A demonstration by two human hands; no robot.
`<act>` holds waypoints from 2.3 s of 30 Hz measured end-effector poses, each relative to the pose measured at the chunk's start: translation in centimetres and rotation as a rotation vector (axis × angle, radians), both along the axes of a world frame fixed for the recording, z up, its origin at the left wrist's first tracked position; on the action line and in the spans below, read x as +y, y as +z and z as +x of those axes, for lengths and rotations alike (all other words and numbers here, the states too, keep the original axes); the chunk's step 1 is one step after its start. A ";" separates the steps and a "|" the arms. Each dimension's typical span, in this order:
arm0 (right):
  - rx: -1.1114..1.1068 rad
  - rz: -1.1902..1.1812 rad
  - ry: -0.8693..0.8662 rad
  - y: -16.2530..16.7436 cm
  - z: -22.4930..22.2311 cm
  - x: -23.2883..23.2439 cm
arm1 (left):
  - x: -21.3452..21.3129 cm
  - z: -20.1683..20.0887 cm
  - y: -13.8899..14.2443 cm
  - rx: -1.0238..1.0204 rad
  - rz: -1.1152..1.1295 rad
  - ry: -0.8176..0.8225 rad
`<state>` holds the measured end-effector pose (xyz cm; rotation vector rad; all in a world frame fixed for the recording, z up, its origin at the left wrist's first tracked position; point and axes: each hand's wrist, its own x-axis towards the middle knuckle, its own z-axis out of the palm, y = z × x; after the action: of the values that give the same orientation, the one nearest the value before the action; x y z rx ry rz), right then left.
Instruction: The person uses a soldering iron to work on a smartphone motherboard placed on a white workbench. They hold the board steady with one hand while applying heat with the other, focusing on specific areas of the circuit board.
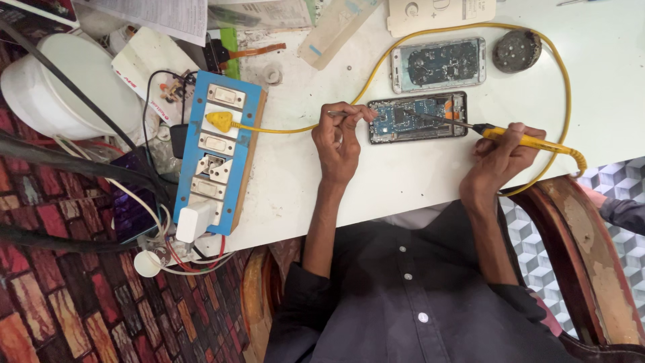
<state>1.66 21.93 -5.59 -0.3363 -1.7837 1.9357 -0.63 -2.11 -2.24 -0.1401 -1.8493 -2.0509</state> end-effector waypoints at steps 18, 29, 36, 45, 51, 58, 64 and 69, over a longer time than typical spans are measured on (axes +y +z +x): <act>0.030 -0.020 0.023 -0.4 0.0 0.3 | 0.0 0.0 0.0 -0.007 0.048 -0.013; 0.048 -0.054 0.002 -1.1 -0.1 0.5 | 0.1 0.0 0.1 -0.001 0.021 0.003; 0.030 -0.090 0.005 -1.1 0.0 0.6 | 0.1 0.2 0.1 0.010 0.019 -0.003; 0.046 -0.063 0.014 -1.4 0.2 0.7 | 0.0 0.2 0.0 -0.030 0.044 0.000; 0.018 -0.083 -0.001 -1.1 0.0 0.5 | 0.0 0.3 0.1 -0.015 0.057 -0.004; 0.035 -0.085 -0.001 -0.4 0.0 0.1 | -0.1 0.2 -0.2 -0.006 0.070 -0.024; 0.016 -0.032 -0.008 -0.1 0.0 0.0 | -0.1 0.1 -0.5 0.014 0.066 -0.030; 0.006 0.011 0.003 -0.2 0.1 0.0 | -0.1 0.2 -0.3 0.013 0.064 -0.019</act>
<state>1.75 21.92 -5.76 -0.3246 -1.7914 1.9259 -0.45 -2.18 -2.50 -0.1543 -1.7794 -2.1140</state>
